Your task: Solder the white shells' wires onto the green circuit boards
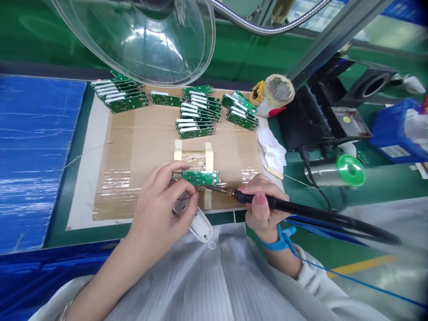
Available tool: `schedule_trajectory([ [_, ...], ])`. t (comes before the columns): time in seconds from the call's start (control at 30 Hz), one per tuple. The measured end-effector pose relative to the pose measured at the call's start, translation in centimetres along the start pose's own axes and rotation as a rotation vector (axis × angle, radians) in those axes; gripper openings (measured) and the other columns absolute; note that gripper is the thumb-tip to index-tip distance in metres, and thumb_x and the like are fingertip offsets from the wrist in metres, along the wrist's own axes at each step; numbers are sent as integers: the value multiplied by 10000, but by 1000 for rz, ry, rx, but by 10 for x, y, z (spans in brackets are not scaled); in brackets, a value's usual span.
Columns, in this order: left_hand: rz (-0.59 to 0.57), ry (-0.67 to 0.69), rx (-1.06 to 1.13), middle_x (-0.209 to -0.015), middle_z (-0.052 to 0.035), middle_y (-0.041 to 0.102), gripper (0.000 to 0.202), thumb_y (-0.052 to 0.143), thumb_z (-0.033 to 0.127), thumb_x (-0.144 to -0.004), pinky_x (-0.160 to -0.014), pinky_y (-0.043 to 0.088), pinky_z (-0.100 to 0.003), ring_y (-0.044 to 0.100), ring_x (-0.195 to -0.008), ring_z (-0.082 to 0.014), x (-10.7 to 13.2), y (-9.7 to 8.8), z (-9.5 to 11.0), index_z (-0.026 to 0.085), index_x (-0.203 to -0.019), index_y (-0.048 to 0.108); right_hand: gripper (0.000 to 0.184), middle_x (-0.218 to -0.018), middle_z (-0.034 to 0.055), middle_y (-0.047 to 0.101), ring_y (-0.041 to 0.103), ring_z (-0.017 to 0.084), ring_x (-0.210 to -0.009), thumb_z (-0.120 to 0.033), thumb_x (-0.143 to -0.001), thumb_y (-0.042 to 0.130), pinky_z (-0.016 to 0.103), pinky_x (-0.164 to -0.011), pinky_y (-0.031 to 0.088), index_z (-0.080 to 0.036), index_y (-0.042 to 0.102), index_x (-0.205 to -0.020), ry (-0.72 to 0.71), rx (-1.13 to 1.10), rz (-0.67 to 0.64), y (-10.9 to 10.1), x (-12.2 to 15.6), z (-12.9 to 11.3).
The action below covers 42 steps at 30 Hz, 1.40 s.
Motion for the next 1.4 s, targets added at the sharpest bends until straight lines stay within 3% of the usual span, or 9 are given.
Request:
schedule_trajectory([
  [0.53, -15, 15, -82, -1410, -169, 686, 127, 616, 166, -1045, -1117, 555, -634, 655, -1342, -403, -2, 2, 1, 190, -934, 672, 170, -688, -22, 734, 597, 167, -521, -292, -1066, 628, 344, -497, 489, -290, 790, -1014, -29, 13, -78, 2, -2, -2],
  [0.8, -6, 13, -81, -1416, -182, 687, 124, 621, 158, -1040, -1125, 540, -645, 660, -1331, -409, -1, 3, 1, 180, -938, 688, 223, -598, -41, 643, 525, 138, -467, -251, -1067, 559, 302, -454, 433, -251, 756, -961, -185, 29, -130, 5, -11, -15],
  [0.9, -13, 12, -80, -1411, -180, 689, 121, 621, 163, -1039, -1128, 541, -650, 657, -1341, -412, -1, 3, 1, 179, -938, 685, 216, -624, -30, 680, 530, 136, -475, -244, -1061, 562, 304, -452, 431, -233, 751, -958, -215, 37, -158, 6, -11, -16],
  [1.13, -18, 2, -94, -1419, -155, 691, 121, 613, 173, -1043, -1142, 548, -626, 659, -1342, -393, -2, 3, 2, 200, -942, 674, 251, -628, -33, 669, 532, 147, -488, -293, -1091, 573, 337, -469, 397, -258, 795, -980, -134, -16, -2, 3, -3, -6],
  [1.4, -17, 7, -113, -1423, -167, 693, 116, 619, 176, -1031, -1126, 547, -621, 668, -1326, -404, -2, 4, 1, 189, -933, 680, 250, -656, -29, 702, 576, 146, -536, -268, -1084, 563, 328, -513, 455, -248, 784, -968, -87, -19, -81, 4, -6, -11],
])
Point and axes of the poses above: each hand's wrist, its own x-axis away from the middle knuckle, its own y-axis out of the palm, z = x × y, the point moved 2 cm from there along -x, towards the middle knuckle
